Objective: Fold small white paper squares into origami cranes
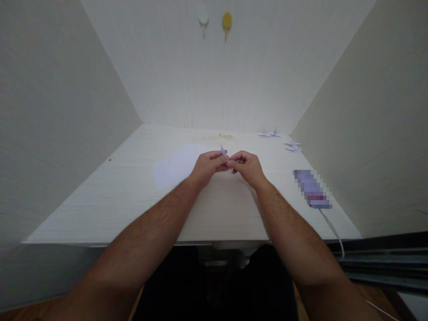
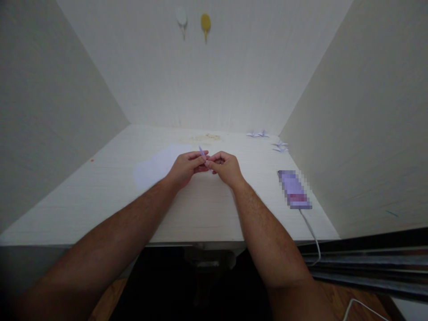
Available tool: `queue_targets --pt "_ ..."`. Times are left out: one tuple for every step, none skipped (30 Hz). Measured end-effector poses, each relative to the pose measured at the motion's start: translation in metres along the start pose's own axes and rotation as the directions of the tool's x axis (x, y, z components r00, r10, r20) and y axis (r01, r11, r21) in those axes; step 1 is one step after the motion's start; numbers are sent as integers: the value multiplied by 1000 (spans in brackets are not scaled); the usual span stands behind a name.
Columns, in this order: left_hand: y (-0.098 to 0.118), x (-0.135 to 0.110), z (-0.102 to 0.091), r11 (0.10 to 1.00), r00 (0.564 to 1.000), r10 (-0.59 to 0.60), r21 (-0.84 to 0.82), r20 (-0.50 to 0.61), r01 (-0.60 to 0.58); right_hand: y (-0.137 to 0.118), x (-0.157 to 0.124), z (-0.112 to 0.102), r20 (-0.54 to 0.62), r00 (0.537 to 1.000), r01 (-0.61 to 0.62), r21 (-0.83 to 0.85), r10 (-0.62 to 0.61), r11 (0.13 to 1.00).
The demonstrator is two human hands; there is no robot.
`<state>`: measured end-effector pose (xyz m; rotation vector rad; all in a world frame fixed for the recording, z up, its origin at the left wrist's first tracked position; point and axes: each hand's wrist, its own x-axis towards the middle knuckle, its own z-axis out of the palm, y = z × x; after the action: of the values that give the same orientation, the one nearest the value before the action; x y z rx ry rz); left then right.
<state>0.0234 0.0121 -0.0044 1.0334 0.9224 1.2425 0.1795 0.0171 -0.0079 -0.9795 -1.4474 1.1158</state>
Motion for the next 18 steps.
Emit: queue_targets --pt "1 0 0 1000 1000 1 -1 2 -1 0 0 0 4 1000 -12 22 12 1000" --pt "1 0 0 1000 1000 2 0 3 -2 0 0 0 7 1000 -22 42 21 999" --pt "2 0 0 1000 1000 4 3 3 -4 0 0 -1 11 1000 -29 57 29 998" --pt "2 -1 0 1000 1000 6 8 5 -6 0 0 -1 12 999 -34 67 34 997" --pt "2 -1 0 1000 1000 7 14 7 -7 0 0 -1 9 999 -38 73 37 997" --pt "2 -1 -1 1000 1000 8 21 9 -9 0 0 -1 3 999 -40 78 40 996" --pt "2 -1 -1 999 1000 11 30 12 -11 0 0 -1 -7 999 -41 80 42 996" --pt "1 -1 -1 999 1000 14 38 14 -15 0 0 -1 -18 999 -42 79 44 996" --pt "0 0 -2 999 1000 19 45 16 -20 0 0 0 -27 999 -42 76 45 996" --pt "0 0 -2 998 1000 24 51 17 -25 0 0 0 -35 998 -41 74 43 996" --pt "-1 0 -2 998 999 31 57 18 -32 0 0 0 -35 999 -38 73 41 997" --pt "-1 1 -3 997 999 37 65 18 -38 0 0 0 -31 999 -35 73 38 997" --pt "-1 1 -3 996 999 42 74 17 -43 -1 0 1 -25 999 -33 74 35 997" --pt "-1 1 -3 995 999 44 85 15 -45 -1 0 1 -17 999 -33 76 35 997" --pt "-1 1 -3 994 999 45 95 11 -46 -1 0 0 -10 999 -35 79 36 996" --pt "-1 1 -2 994 999 44 103 8 -45 0 0 0 -4 999 -37 83 38 996" --pt "0 1 -2 993 999 42 108 5 -42 0 0 0 0 999 -42 88 42 995" --pt "0 1 -2 993 999 37 112 4 -37 0 0 -1 2 999 -46 93 46 995"
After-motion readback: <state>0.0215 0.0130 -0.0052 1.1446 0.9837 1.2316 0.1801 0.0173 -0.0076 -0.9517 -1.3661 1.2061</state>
